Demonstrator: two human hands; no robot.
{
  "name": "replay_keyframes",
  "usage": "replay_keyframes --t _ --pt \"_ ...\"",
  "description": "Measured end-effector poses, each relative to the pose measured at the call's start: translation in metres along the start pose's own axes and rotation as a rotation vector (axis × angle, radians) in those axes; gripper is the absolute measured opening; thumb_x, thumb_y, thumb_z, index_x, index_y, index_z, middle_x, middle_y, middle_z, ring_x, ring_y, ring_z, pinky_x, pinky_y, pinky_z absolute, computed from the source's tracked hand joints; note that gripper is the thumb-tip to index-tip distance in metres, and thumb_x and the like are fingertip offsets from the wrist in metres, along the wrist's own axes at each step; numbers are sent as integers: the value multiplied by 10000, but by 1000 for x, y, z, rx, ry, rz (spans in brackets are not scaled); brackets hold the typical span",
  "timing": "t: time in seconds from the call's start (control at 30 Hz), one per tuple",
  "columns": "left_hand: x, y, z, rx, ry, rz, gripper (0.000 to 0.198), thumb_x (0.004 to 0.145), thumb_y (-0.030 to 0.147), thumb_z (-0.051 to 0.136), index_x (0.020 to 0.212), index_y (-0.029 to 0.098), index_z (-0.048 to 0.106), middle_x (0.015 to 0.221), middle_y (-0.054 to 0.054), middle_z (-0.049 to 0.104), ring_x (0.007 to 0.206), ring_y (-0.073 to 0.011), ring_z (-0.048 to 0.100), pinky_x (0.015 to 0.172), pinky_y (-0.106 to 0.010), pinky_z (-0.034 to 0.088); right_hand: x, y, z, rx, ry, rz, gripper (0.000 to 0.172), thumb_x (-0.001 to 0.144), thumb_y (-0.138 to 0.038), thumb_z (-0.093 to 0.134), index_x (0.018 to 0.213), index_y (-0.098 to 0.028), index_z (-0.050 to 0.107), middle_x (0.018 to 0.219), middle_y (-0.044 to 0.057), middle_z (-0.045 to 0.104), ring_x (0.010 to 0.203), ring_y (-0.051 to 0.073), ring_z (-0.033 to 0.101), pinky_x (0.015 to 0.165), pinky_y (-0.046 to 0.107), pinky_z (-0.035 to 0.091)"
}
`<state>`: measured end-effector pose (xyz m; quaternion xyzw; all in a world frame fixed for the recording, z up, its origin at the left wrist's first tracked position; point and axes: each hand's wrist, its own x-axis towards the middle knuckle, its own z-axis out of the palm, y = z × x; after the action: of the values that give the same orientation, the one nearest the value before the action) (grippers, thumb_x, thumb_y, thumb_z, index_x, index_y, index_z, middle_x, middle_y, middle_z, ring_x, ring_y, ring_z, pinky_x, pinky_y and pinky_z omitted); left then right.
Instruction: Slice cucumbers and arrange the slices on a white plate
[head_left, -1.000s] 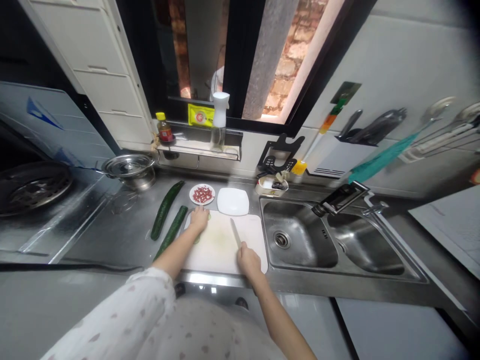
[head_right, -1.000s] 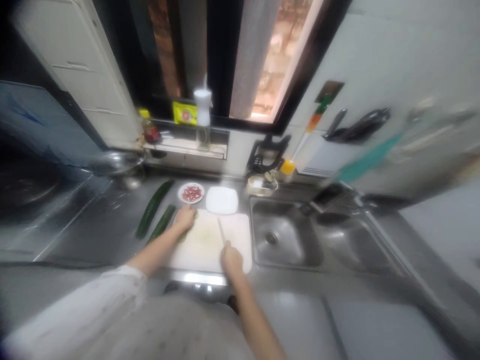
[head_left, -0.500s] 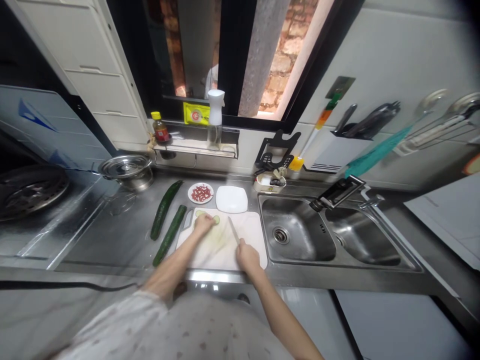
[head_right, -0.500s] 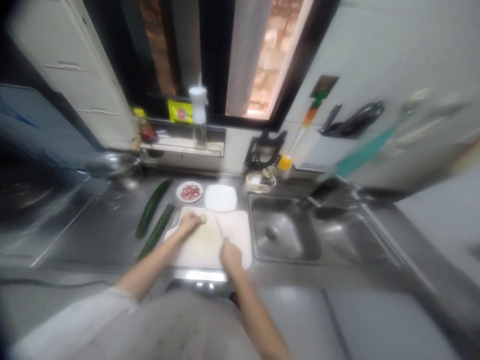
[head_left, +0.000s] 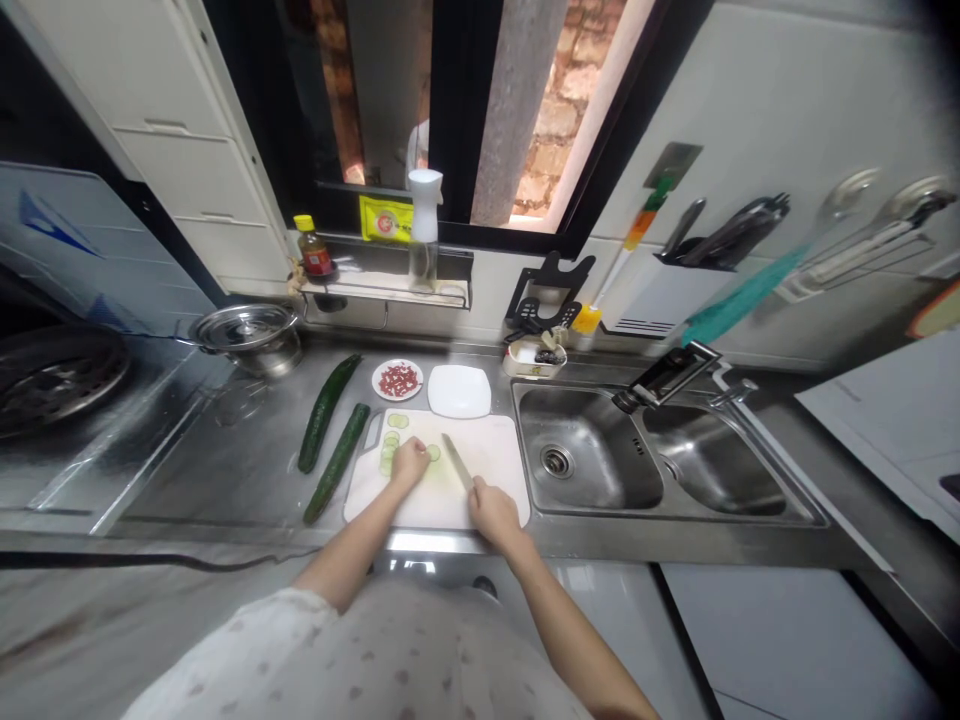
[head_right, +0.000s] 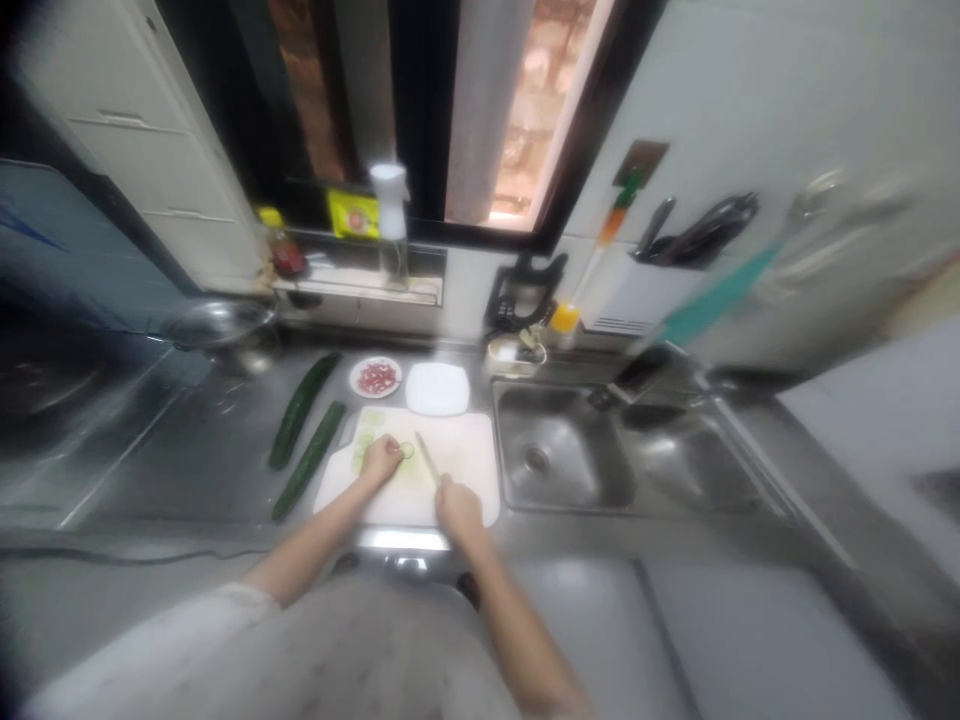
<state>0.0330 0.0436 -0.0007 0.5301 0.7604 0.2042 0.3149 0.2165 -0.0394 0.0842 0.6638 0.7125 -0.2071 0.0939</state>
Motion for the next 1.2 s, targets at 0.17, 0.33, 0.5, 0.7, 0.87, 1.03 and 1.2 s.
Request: replay_keyframes --t 0.17,0.33,0.5,0.7,0.87,1.03,1.2 --pt "-3 0 0 8 -5 36 168 749 212 633 915 182 635 759 -25 667 732 -163 619 668 -231 409 -12 -1 0 -26 -28 -40 303 948 -259 289 1126 -175 519 938 121 676 887 221 638 710 292 396" --pt "-4 -1 0 16 -15 57 172 762 219 621 931 193 636 731 -12 657 716 -159 614 641 -223 398 -15 -1 4 -34 -57 -62 293 944 -239 302 1105 -168 537 948 137 675 917 223 631 736 301 399" --pt "-4 0 -1 31 -22 49 171 767 230 616 935 197 632 735 -15 661 729 -163 616 635 -222 393 -14 -3 12 -40 -49 -59 312 939 -220 297 1121 -157 542 949 140 675 931 228 630 743 307 412" --pt "-4 0 0 40 -27 47 142 779 249 608 913 206 630 738 -11 660 725 -161 614 622 -222 387 -14 -7 12 -53 -93 -46 318 937 -203 297 1135 -151 540 973 153 673 955 233 630 760 313 425" --pt "-3 -1 1 50 -26 54 138 778 244 609 907 199 629 747 -15 663 727 -160 609 626 -223 381 -13 -8 10 -64 -117 -66 324 919 -180 312 1162 -149 523 981 155 672 961 242 630 760 321 435" --pt "-4 -1 -1 48 -32 62 144 786 262 598 915 205 625 729 -10 658 711 -159 605 626 -222 379 -9 -7 5 -57 -156 -81 319 900 -165 333 1164 -151 512 987 146 670 953 238 634 740 311 437" --pt "-4 -1 1 59 -41 51 153 785 261 606 927 206 622 730 -5 655 710 -158 609 620 -219 378 -7 -6 3 -48 -164 -100 312 894 -158 335 1151 -152 511 998 151 668 939 239 635 732 313 438"
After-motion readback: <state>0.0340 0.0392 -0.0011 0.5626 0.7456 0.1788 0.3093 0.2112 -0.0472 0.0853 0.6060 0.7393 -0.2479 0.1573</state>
